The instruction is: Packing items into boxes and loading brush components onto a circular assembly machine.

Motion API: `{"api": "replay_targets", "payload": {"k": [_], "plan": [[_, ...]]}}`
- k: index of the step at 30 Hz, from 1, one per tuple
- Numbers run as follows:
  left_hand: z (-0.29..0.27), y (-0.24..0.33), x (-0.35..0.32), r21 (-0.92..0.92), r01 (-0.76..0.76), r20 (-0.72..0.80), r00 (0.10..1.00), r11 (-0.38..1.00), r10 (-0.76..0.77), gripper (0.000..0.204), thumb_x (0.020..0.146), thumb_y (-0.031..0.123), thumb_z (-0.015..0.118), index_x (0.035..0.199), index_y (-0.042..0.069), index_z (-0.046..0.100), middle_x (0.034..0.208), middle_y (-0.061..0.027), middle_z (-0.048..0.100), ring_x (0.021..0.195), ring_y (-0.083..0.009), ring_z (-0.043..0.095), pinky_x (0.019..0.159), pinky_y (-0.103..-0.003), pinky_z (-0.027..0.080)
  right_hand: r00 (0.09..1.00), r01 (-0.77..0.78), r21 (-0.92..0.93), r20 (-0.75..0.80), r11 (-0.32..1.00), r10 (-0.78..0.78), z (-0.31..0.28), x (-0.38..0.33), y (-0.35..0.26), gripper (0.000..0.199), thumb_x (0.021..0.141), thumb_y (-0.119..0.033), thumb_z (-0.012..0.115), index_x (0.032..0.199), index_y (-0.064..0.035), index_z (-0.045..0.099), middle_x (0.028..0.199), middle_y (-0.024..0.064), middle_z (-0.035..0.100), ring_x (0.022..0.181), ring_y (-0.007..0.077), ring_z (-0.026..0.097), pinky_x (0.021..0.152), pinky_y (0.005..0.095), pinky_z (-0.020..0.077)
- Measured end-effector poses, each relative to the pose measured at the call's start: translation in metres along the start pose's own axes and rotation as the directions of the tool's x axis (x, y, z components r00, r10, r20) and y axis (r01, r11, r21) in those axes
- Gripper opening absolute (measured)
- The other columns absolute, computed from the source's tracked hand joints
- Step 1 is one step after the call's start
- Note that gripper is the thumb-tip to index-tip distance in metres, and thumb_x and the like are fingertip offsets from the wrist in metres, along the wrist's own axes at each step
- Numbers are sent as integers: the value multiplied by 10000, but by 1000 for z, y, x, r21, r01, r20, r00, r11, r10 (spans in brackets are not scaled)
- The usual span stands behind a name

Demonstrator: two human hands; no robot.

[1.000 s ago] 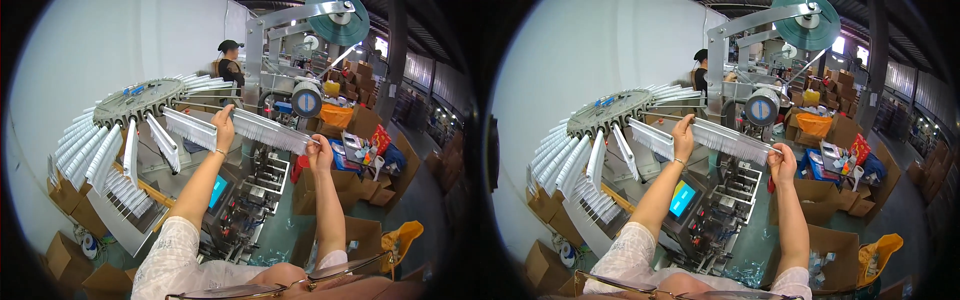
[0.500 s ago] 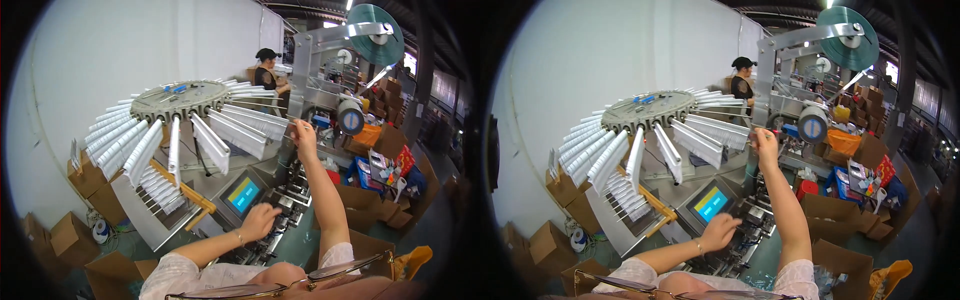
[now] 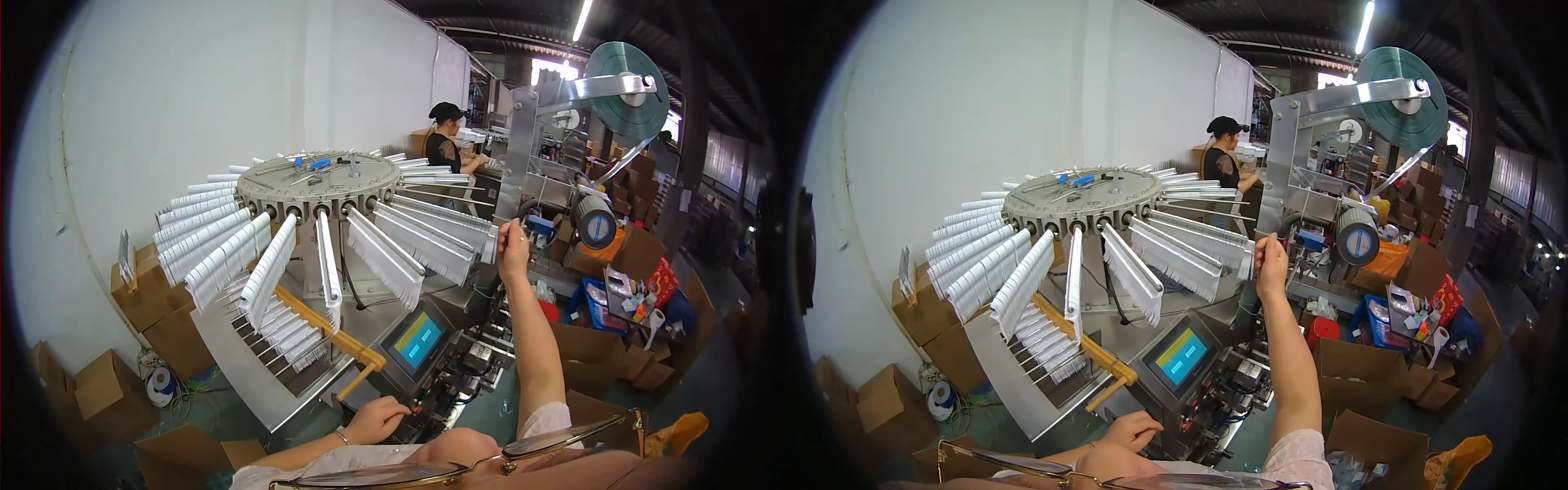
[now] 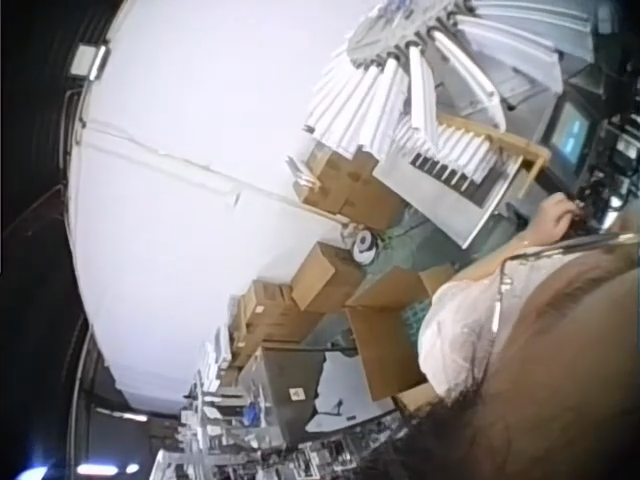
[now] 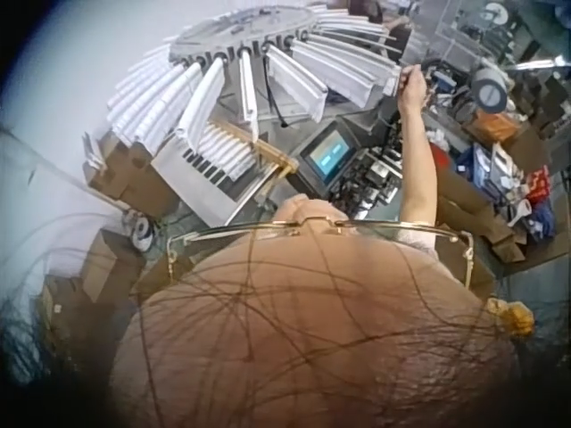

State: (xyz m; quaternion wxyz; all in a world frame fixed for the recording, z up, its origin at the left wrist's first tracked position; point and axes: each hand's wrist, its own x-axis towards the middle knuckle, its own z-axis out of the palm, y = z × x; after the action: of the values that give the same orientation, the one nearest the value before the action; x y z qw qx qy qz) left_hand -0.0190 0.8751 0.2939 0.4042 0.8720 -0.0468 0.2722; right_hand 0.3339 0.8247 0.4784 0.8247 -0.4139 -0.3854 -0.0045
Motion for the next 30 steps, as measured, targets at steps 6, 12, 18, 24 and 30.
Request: {"api": "replay_targets", "payload": {"k": [6,12,18,24,30], "plan": [[-14,-1,-12,3,119,32,992,993,-119,117,758,57,517,843,52,598,711,-89,524,642,-246,540,555,-303,423,1000,4,57,-28,998,-2,5,1,1,344,894,-340,395,651,-103,446,541,-24,397,452,58,345,416,180,281],[-18,-10,-17,7,124,-5,992,992,-124,109,758,67,525,836,50,599,722,-90,533,643,-248,545,560,-304,430,998,-9,79,-62,997,14,7,-1,3,350,896,-334,391,642,-99,445,542,-21,399,452,65,357,414,188,280],[-21,-11,-22,17,79,-10,997,997,-79,109,752,74,536,835,47,601,721,-92,539,653,-255,546,571,-307,438,993,0,74,-114,997,8,7,-6,-1,330,888,-342,411,660,-108,459,564,-22,416,457,56,367,416,173,301],[-22,-8,-26,15,94,28,995,995,-94,106,753,78,536,827,47,605,711,-91,542,659,-256,549,576,-310,443,982,-13,116,-183,993,34,2,-9,-8,354,870,-403,423,660,-120,456,533,-39,400,434,51,363,379,174,285],[-19,-4,-27,24,57,53,997,998,-59,111,755,84,536,836,55,606,713,-89,541,657,-255,548,571,-313,443,971,-13,182,-233,983,56,-27,-12,-21,333,849,-408,465,666,-130,474,505,-43,407,393,56,377,338,172,278]]}}
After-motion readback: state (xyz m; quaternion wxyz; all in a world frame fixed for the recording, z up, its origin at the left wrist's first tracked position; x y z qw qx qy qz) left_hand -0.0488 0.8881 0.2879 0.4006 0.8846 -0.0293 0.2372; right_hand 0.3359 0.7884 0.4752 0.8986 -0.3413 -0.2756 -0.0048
